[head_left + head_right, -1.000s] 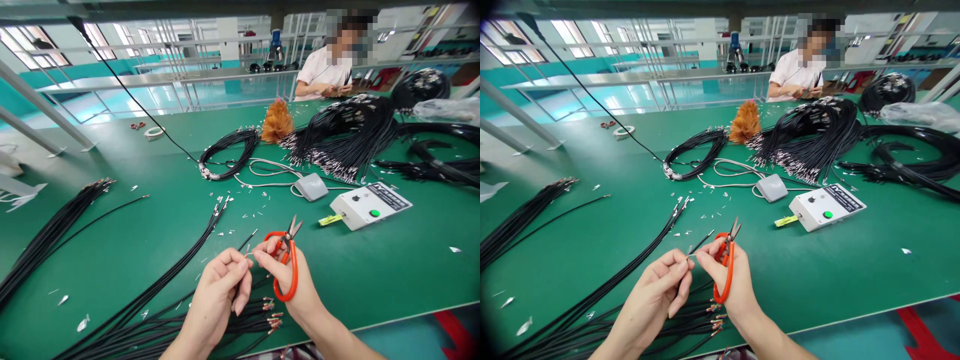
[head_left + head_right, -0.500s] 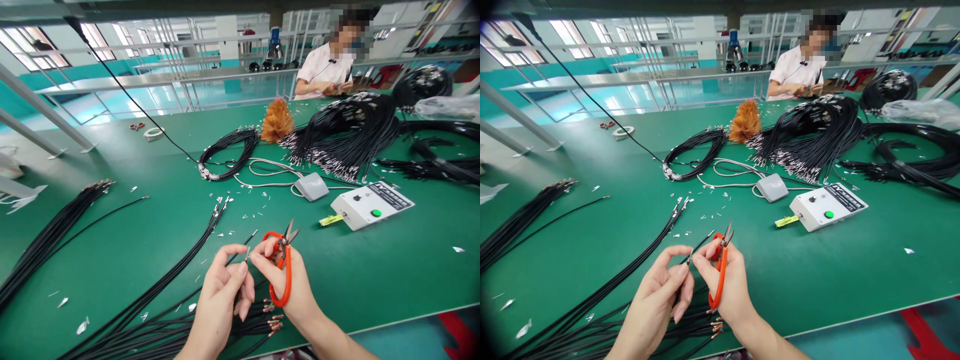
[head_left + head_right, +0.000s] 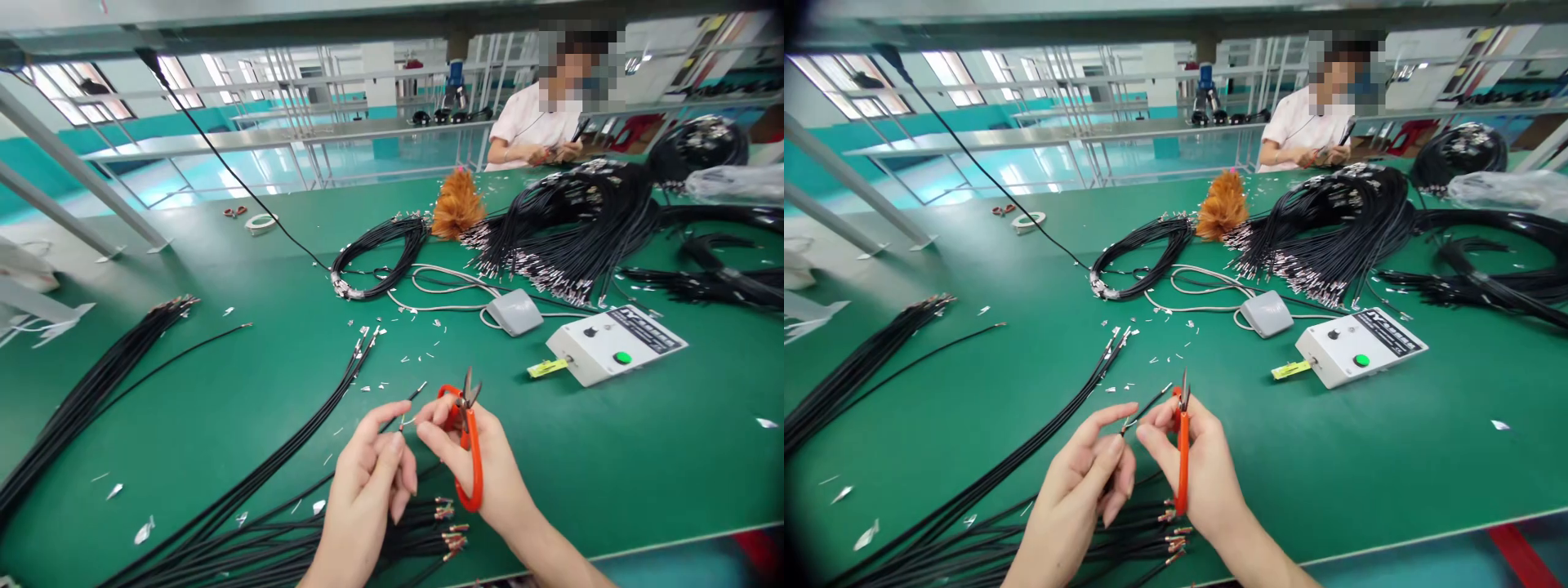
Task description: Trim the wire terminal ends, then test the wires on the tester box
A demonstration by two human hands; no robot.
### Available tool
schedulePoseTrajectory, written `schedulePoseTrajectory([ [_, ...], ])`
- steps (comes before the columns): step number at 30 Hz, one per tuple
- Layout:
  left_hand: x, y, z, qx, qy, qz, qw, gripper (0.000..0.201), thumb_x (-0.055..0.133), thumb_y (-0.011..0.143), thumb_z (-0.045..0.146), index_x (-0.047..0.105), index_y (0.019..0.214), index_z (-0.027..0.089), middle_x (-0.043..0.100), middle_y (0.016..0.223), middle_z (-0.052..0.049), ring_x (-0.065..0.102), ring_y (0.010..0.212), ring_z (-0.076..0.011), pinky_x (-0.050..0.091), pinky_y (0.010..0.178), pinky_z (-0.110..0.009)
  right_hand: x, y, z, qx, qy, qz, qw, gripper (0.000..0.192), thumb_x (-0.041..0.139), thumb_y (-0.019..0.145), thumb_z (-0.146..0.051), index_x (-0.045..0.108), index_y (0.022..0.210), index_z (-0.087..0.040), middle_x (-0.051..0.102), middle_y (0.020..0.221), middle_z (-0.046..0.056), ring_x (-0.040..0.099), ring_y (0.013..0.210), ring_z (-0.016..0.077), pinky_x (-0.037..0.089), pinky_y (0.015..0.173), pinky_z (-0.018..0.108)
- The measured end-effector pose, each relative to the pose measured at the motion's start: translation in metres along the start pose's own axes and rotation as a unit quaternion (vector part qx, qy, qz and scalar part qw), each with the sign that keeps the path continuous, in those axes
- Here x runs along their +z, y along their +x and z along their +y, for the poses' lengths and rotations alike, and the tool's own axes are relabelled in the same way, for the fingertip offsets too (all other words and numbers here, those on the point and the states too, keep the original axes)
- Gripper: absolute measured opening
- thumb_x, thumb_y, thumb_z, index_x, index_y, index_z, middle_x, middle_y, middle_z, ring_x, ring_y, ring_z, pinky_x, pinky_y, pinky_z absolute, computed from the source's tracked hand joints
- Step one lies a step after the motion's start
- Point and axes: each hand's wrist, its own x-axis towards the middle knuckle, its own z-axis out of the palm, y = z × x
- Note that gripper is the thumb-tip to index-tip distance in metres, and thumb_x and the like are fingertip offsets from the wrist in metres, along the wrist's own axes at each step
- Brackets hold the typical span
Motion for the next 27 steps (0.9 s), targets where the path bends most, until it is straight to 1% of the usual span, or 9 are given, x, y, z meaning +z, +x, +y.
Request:
schedulePoseTrajectory([
  [2,-0.003,0.000,0.002,-0.013,-0.032,-0.002,0.999,0.036,0.051,0.090,0.037,0.049,0.119,0.016,0.053,0.054,0.004,0.031,0.037,-0.0047,0.021,0.036,-0.017,-0.011,0.000,0.002,-0.006,-0.125,-0.015,0.992,0.024,0.061,0.081,-0.042,0.049,0.077,-0.022,0.059,0.078,-0.001,0.055,0.070,0.0147,0.042,0.067,0.026],
  [3,-0.004,0.000,0.003,-0.019,-0.047,0.000,0.999,0.035,0.051,0.090,0.036,0.049,0.119,0.016,0.053,0.054,0.004,0.031,0.038,-0.0044,0.021,0.037,-0.017,-0.016,0.000,0.003,-0.016,-0.204,-0.020,0.979,0.024,0.060,0.082,-0.043,0.050,0.077,-0.022,0.058,0.075,-0.001,0.054,0.068,0.0147,0.040,0.064,0.026],
  [5,-0.005,-0.001,0.004,-0.028,-0.067,0.002,0.997,0.034,0.051,0.090,0.034,0.049,0.118,0.016,0.053,0.053,0.004,0.030,0.037,-0.0040,0.020,0.037,-0.017,-0.023,-0.002,0.005,-0.054,-0.346,-0.029,0.936,0.027,0.061,0.081,-0.044,0.051,0.071,-0.021,0.056,0.069,-0.002,0.050,0.062,0.0143,0.035,0.060,0.026],
  [6,-0.005,-0.001,0.005,-0.030,-0.074,0.001,0.997,0.033,0.051,0.090,0.033,0.049,0.118,0.015,0.053,0.053,0.004,0.030,0.037,-0.0038,0.019,0.037,-0.017,-0.024,-0.003,0.006,-0.080,-0.396,-0.027,0.914,0.029,0.062,0.080,-0.045,0.051,0.068,-0.021,0.055,0.066,-0.003,0.049,0.060,0.0139,0.032,0.059,0.026],
  [8,-0.004,-0.002,0.006,-0.033,-0.082,-0.001,0.996,0.033,0.051,0.090,0.032,0.050,0.118,0.015,0.052,0.052,0.004,0.029,0.038,-0.0036,0.019,0.037,-0.017,-0.024,-0.005,0.007,-0.133,-0.457,-0.019,0.879,0.032,0.062,0.080,-0.046,0.050,0.065,-0.021,0.055,0.064,-0.003,0.047,0.057,0.0134,0.028,0.059,0.027],
  [11,-0.002,-0.003,0.007,-0.041,-0.089,0.002,0.995,0.034,0.053,0.089,0.032,0.051,0.118,0.014,0.052,0.052,0.004,0.028,0.038,-0.0035,0.019,0.037,-0.017,-0.020,-0.007,0.006,-0.189,-0.492,0.004,0.850,0.035,0.059,0.082,-0.048,0.051,0.062,-0.020,0.057,0.062,-0.003,0.048,0.056,0.0126,0.025,0.060,0.027],
  [14,-0.002,-0.004,0.008,-0.049,-0.092,-0.001,0.995,0.034,0.053,0.089,0.032,0.051,0.118,0.014,0.052,0.051,0.004,0.028,0.038,-0.0034,0.019,0.037,-0.017,-0.017,-0.005,0.003,-0.221,-0.507,0.020,0.833,0.039,0.055,0.085,-0.049,0.051,0.060,-0.019,0.057,0.059,-0.003,0.048,0.053,0.0116,0.023,0.059,0.028],
  [22,-0.003,-0.002,0.010,-0.057,-0.095,-0.018,0.994,0.036,0.055,0.088,0.032,0.049,0.118,0.014,0.050,0.049,0.005,0.027,0.038,-0.0038,0.017,0.037,-0.017,-0.020,0.000,-0.001,-0.275,-0.537,0.030,0.797,0.039,0.054,0.087,-0.046,0.056,0.060,-0.018,0.060,0.057,0.000,0.051,0.053,0.0120,0.024,0.061,0.029],
  [27,-0.003,0.000,0.010,-0.060,-0.104,-0.019,0.993,0.036,0.057,0.086,0.033,0.051,0.116,0.013,0.051,0.049,0.005,0.027,0.036,-0.0033,0.016,0.036,-0.017,-0.022,0.001,0.001,-0.286,-0.550,0.031,0.784,0.039,0.055,0.087,-0.045,0.055,0.059,-0.018,0.059,0.055,-0.001,0.050,0.051,0.0117,0.023,0.060,0.030],
])
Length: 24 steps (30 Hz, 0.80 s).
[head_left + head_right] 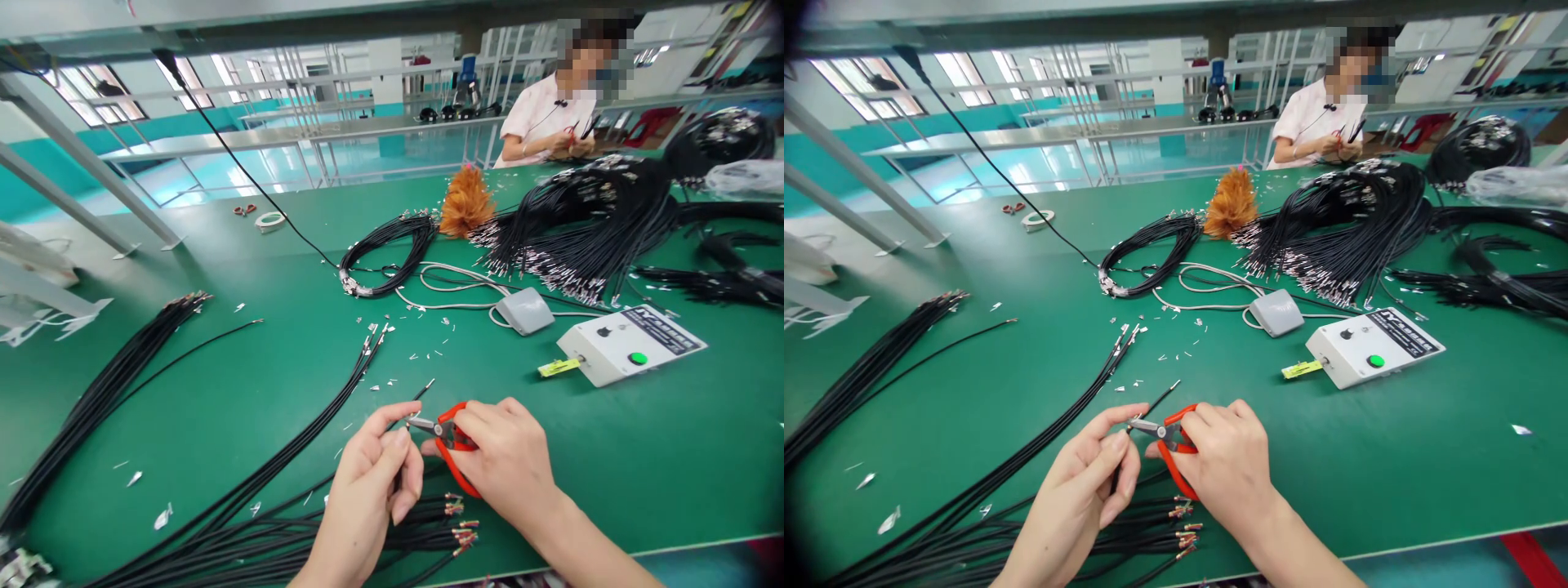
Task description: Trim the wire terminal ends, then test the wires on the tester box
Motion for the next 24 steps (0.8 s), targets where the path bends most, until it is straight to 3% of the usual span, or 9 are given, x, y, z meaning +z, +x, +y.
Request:
schedulePoseTrajectory([
  [7,0.000,0.002,0.004,-0.016,0.001,0.015,1.000,0.035,0.056,0.087,0.032,0.052,0.115,0.012,0.052,0.049,0.004,0.028,0.036,-0.0029,0.016,0.039,-0.019,0.004,-0.001,0.004,-0.010,-0.010,-0.004,1.000,0.039,0.054,0.088,-0.044,0.057,0.059,-0.018,0.060,0.056,0.000,0.048,0.051,0.0116,0.025,0.062,0.031],
  [10,-0.002,0.005,0.004,-0.019,0.002,0.012,1.000,0.036,0.056,0.086,0.031,0.051,0.116,0.012,0.052,0.049,0.005,0.027,0.035,-0.0029,0.015,0.039,-0.021,0.007,0.003,0.007,0.071,0.117,-0.041,0.990,0.042,0.059,0.082,-0.050,0.056,0.055,-0.018,0.058,0.055,0.000,0.046,0.051,0.0115,0.026,0.059,0.030],
  [11,-0.002,0.006,0.003,-0.017,0.003,0.010,1.000,0.036,0.057,0.086,0.031,0.050,0.116,0.012,0.052,0.049,0.005,0.027,0.035,-0.0029,0.015,0.040,-0.021,0.007,0.006,0.009,0.133,0.207,-0.067,0.967,0.045,0.061,0.078,-0.054,0.054,0.053,-0.018,0.055,0.052,-0.001,0.044,0.049,0.0113,0.026,0.056,0.029],
  [14,-0.002,0.008,0.003,-0.005,0.012,0.008,1.000,0.037,0.055,0.087,0.031,0.047,0.119,0.014,0.051,0.050,0.005,0.028,0.036,-0.0032,0.016,0.041,-0.021,0.007,0.019,0.018,0.290,0.441,-0.130,0.840,0.053,0.048,0.077,-0.068,0.048,0.053,-0.021,0.044,0.045,-0.004,0.039,0.043,0.0113,0.025,0.046,0.025],
  [17,0.000,0.008,0.003,-0.001,0.020,0.008,1.000,0.037,0.056,0.087,0.032,0.046,0.119,0.017,0.052,0.049,0.006,0.028,0.036,-0.0035,0.016,0.041,-0.021,0.003,0.027,0.024,0.341,0.565,-0.161,0.734,0.059,0.023,0.084,-0.071,0.048,0.066,-0.021,0.050,0.057,-0.001,0.046,0.049,0.0128,0.026,0.043,0.023],
  [19,0.002,0.008,0.004,-0.011,0.017,0.007,1.000,0.031,0.058,0.084,0.032,0.051,0.110,0.017,0.053,0.049,0.005,0.030,0.037,-0.0035,0.018,0.041,-0.020,0.001,0.026,0.022,0.353,0.604,-0.169,0.694,0.056,0.028,0.084,-0.070,0.050,0.070,-0.020,0.055,0.066,0.001,0.051,0.057,0.0132,0.029,0.047,0.022],
  [20,0.002,0.009,0.005,-0.017,0.014,0.004,1.000,0.026,0.060,0.083,0.032,0.054,0.103,0.015,0.053,0.050,0.004,0.031,0.037,-0.0035,0.020,0.042,-0.020,0.001,0.024,0.020,0.343,0.597,-0.166,0.706,0.053,0.034,0.084,-0.068,0.051,0.071,-0.019,0.056,0.068,0.001,0.052,0.059,0.0134,0.032,0.050,0.023],
  [21,0.003,0.009,0.005,-0.020,0.012,0.001,1.000,0.022,0.061,0.082,0.031,0.056,0.095,0.014,0.053,0.051,0.004,0.032,0.038,-0.0032,0.022,0.042,-0.019,0.000,0.021,0.018,0.320,0.567,-0.155,0.743,0.050,0.040,0.084,-0.066,0.052,0.070,-0.019,0.056,0.068,0.000,0.052,0.060,0.0135,0.034,0.053,0.024],
  [24,0.003,0.011,0.004,-0.018,0.029,0.001,0.999,0.020,0.064,0.079,0.030,0.058,0.078,0.012,0.055,0.050,0.003,0.034,0.036,-0.0018,0.023,0.040,-0.017,-0.004,0.009,0.012,0.231,0.390,-0.124,0.883,0.038,0.053,0.081,-0.057,0.053,0.068,-0.021,0.056,0.064,-0.002,0.050,0.058,0.0141,0.035,0.056,0.026],
])
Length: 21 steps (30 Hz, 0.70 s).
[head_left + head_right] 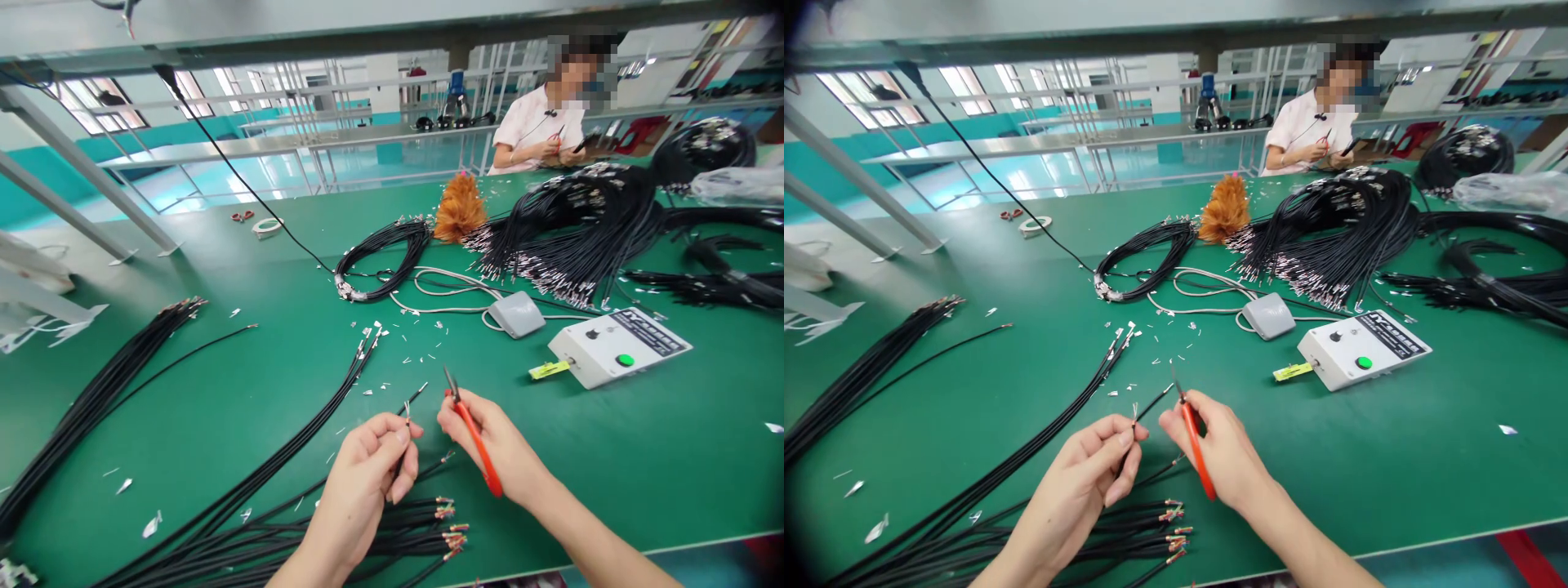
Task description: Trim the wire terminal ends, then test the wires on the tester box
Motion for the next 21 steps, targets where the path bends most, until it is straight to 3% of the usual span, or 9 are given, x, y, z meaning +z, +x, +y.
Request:
schedulePoseTrajectory([
  [2,0.000,0.000,-0.001,0.003,0.022,0.011,1.000,0.022,0.067,0.077,0.032,0.055,0.074,0.013,0.057,0.049,0.003,0.038,0.031,-0.0025,0.023,0.036,-0.016,-0.002,-0.007,0.000,-0.068,-0.172,0.054,0.981,0.033,0.060,0.080,-0.051,0.053,0.067,-0.021,0.058,0.064,-0.002,0.049,0.057,0.0142,0.032,0.057,0.027],
  [4,0.001,0.000,-0.003,0.001,0.038,0.018,0.999,0.024,0.067,0.076,0.034,0.053,0.072,0.015,0.060,0.048,0.002,0.044,0.028,-0.0058,0.028,0.032,-0.016,-0.007,-0.010,0.000,-0.143,-0.311,0.110,0.933,0.032,0.061,0.080,-0.047,0.055,0.065,-0.020,0.060,0.064,-0.001,0.052,0.057,0.0143,0.029,0.061,0.029],
  [6,0.001,-0.001,-0.004,-0.006,0.040,0.015,0.999,0.025,0.067,0.077,0.035,0.051,0.072,0.016,0.060,0.047,0.002,0.049,0.029,-0.0088,0.032,0.030,-0.016,-0.011,-0.012,0.000,-0.201,-0.389,0.138,0.888,0.032,0.060,0.082,-0.046,0.057,0.065,-0.019,0.062,0.065,0.001,0.055,0.060,0.0151,0.028,0.063,0.030],
  [8,0.002,-0.001,-0.004,-0.012,0.036,0.009,0.999,0.025,0.066,0.077,0.035,0.050,0.071,0.016,0.061,0.046,0.001,0.051,0.029,-0.0098,0.035,0.029,-0.016,-0.014,-0.011,0.000,-0.229,-0.424,0.136,0.865,0.031,0.057,0.084,-0.045,0.059,0.067,-0.019,0.064,0.066,0.002,0.058,0.063,0.0159,0.027,0.065,0.031],
  [14,0.001,-0.002,-0.004,-0.018,0.018,0.000,1.000,0.024,0.066,0.077,0.033,0.051,0.070,0.016,0.061,0.047,0.002,0.050,0.028,-0.0083,0.036,0.028,-0.014,-0.009,-0.005,0.000,-0.251,-0.443,0.107,0.854,0.029,0.056,0.085,-0.041,0.059,0.066,-0.019,0.064,0.067,0.002,0.058,0.064,0.0156,0.026,0.066,0.032],
  [21,0.000,-0.004,-0.003,-0.016,0.013,0.006,1.000,0.024,0.067,0.077,0.033,0.052,0.071,0.016,0.059,0.046,0.003,0.042,0.026,-0.0034,0.022,0.027,-0.011,-0.008,-0.003,0.000,-0.271,-0.450,0.100,0.845,0.031,0.054,0.086,-0.040,0.058,0.063,-0.019,0.062,0.061,-0.001,0.056,0.058,0.0137,0.025,0.064,0.031],
])
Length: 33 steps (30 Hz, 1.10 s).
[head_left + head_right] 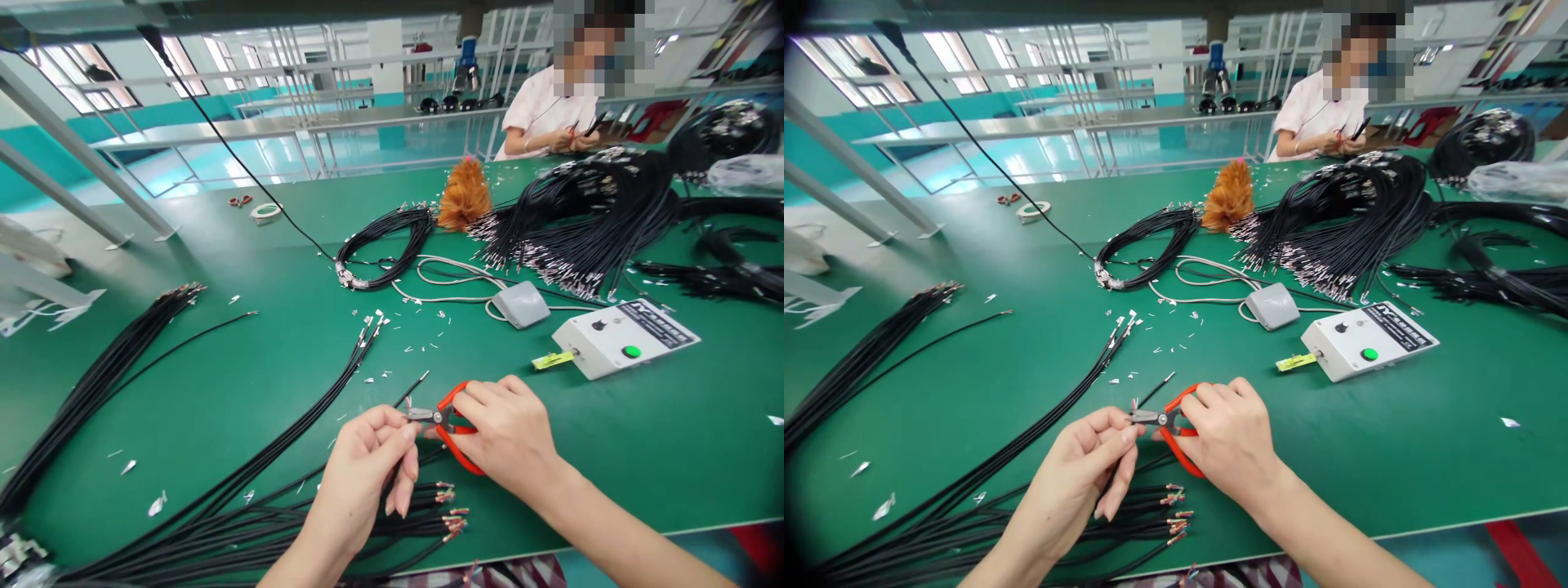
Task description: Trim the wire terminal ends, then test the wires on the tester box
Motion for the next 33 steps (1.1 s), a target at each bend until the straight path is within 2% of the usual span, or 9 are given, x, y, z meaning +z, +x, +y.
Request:
schedulePoseTrajectory([
  [7,-0.001,-0.001,0.001,-0.009,-0.002,-0.006,1.000,0.022,0.066,0.078,0.031,0.053,0.072,0.015,0.057,0.047,0.003,0.037,0.027,-0.0012,0.015,0.033,-0.014,0.003,-0.001,0.001,-0.016,0.024,-0.008,1.000,0.036,0.050,0.089,-0.037,0.057,0.059,-0.018,0.063,0.058,-0.001,0.054,0.052,0.0112,0.023,0.061,0.031],
  [11,-0.003,-0.002,0.002,-0.007,-0.004,-0.017,1.000,0.020,0.065,0.079,0.031,0.057,0.075,0.014,0.056,0.048,0.003,0.037,0.028,-0.0011,0.015,0.034,-0.016,0.003,-0.002,-0.001,0.041,0.083,-0.015,0.996,0.040,0.054,0.087,-0.043,0.054,0.056,-0.018,0.060,0.053,-0.003,0.051,0.049,0.0091,0.022,0.059,0.029],
  [14,-0.003,-0.002,0.003,-0.006,-0.004,-0.023,1.000,0.020,0.064,0.080,0.032,0.059,0.079,0.013,0.055,0.048,0.003,0.037,0.028,-0.0016,0.015,0.034,-0.017,0.000,-0.001,-0.001,0.071,0.101,0.005,0.992,0.037,0.058,0.084,-0.047,0.055,0.060,-0.019,0.060,0.056,-0.003,0.052,0.053,0.0100,0.023,0.060,0.028],
  [18,-0.002,-0.003,0.004,-0.001,-0.009,-0.024,1.000,0.020,0.064,0.080,0.032,0.055,0.077,0.014,0.056,0.048,0.004,0.036,0.028,-0.0020,0.016,0.034,-0.017,0.001,-0.001,-0.003,0.050,0.078,0.017,0.996,0.035,0.059,0.082,-0.049,0.056,0.063,-0.019,0.062,0.063,-0.002,0.056,0.059,0.0126,0.024,0.063,0.029],
  [29,-0.006,-0.001,0.001,-0.008,0.000,-0.039,0.999,0.019,0.058,0.083,0.032,0.057,0.079,0.013,0.054,0.049,0.003,0.034,0.029,-0.0021,0.015,0.034,-0.017,0.009,-0.004,-0.004,0.006,0.044,0.028,0.999,0.033,0.055,0.087,-0.035,0.054,0.058,-0.018,0.061,0.056,-0.002,0.053,0.053,0.0115,0.023,0.062,0.031],
  [31,-0.005,-0.003,-0.005,-0.012,0.014,-0.044,0.999,0.019,0.055,0.085,0.033,0.057,0.081,0.015,0.053,0.049,0.004,0.035,0.029,-0.0036,0.018,0.033,-0.017,0.010,-0.006,-0.001,0.015,0.075,0.028,0.997,0.034,0.056,0.087,-0.036,0.053,0.057,-0.018,0.060,0.055,-0.002,0.051,0.051,0.0106,0.024,0.061,0.030],
  [33,-0.002,-0.008,-0.009,0.014,0.095,-0.063,0.993,0.019,0.054,0.085,0.033,0.059,0.079,0.016,0.057,0.057,0.001,0.046,0.037,-0.0078,0.031,0.038,-0.019,0.010,-0.008,0.005,0.081,0.141,0.026,0.986,0.035,0.060,0.084,-0.041,0.054,0.058,-0.018,0.059,0.054,-0.003,0.048,0.051,0.0105,0.026,0.060,0.029],
])
